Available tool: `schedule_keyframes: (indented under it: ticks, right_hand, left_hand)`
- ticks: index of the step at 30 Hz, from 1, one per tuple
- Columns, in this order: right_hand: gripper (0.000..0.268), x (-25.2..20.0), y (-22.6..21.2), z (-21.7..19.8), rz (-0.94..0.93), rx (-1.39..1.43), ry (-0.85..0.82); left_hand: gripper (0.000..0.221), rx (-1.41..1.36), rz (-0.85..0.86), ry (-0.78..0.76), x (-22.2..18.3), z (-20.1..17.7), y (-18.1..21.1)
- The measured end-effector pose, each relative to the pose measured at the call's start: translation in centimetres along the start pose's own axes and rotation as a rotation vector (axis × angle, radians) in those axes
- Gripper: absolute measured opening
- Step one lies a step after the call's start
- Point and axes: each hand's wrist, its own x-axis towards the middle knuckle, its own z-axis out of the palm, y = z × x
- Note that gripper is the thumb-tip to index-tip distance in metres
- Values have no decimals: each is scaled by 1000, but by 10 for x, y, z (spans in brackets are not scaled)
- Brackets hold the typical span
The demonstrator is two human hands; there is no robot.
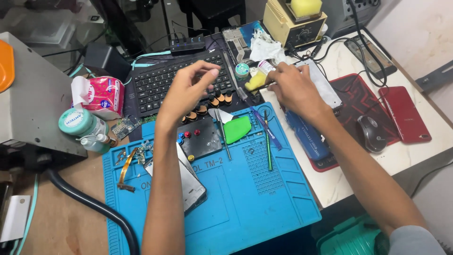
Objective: Assembling a mobile phone by applying adhesive to the frame and fitting the screen and back cover.
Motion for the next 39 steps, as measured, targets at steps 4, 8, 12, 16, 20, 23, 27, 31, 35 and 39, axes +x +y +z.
schedule_keyframes:
  ticks: [4,8,12,16,20,23,27,31,35,39]
  right_hand:
    - [18,-2,-4,-23,106,150,42]
    - [21,-3,-8,-27,144,322,99]
    - [21,0,-10,-29,107,510,141]
    - [21,-4,-8,-25,109,664,132]
    - [20,-9,0,-23,110,789,227]
    - [13,-7,17,-27,113,708,471]
    - [24,-8,62,-21,115,446,718]
    - [22,-19,83,-11,164,424,677]
    - [23,-39,101,5,241,392,608]
    - [25,-60,121,18,284,334,621]
  left_hand:
    - [30,-12,-10,67,-3,-12,2]
    - [30,-40,8,46,0,-1,-1]
    - [29,-33,17,-9,1,17,3]
    - [31,-37,38,-71,1,37,6]
    - [31,15,37,-133,5,45,-2]
    - [30,65,-10,-164,2,42,11]
    - [32,116,-74,-181,0,38,25]
    - [32,96,-47,-161,1,55,27]
    - [32,30,30,-223,-2,84,30]
    - [33,51,131,-307,-9,104,38]
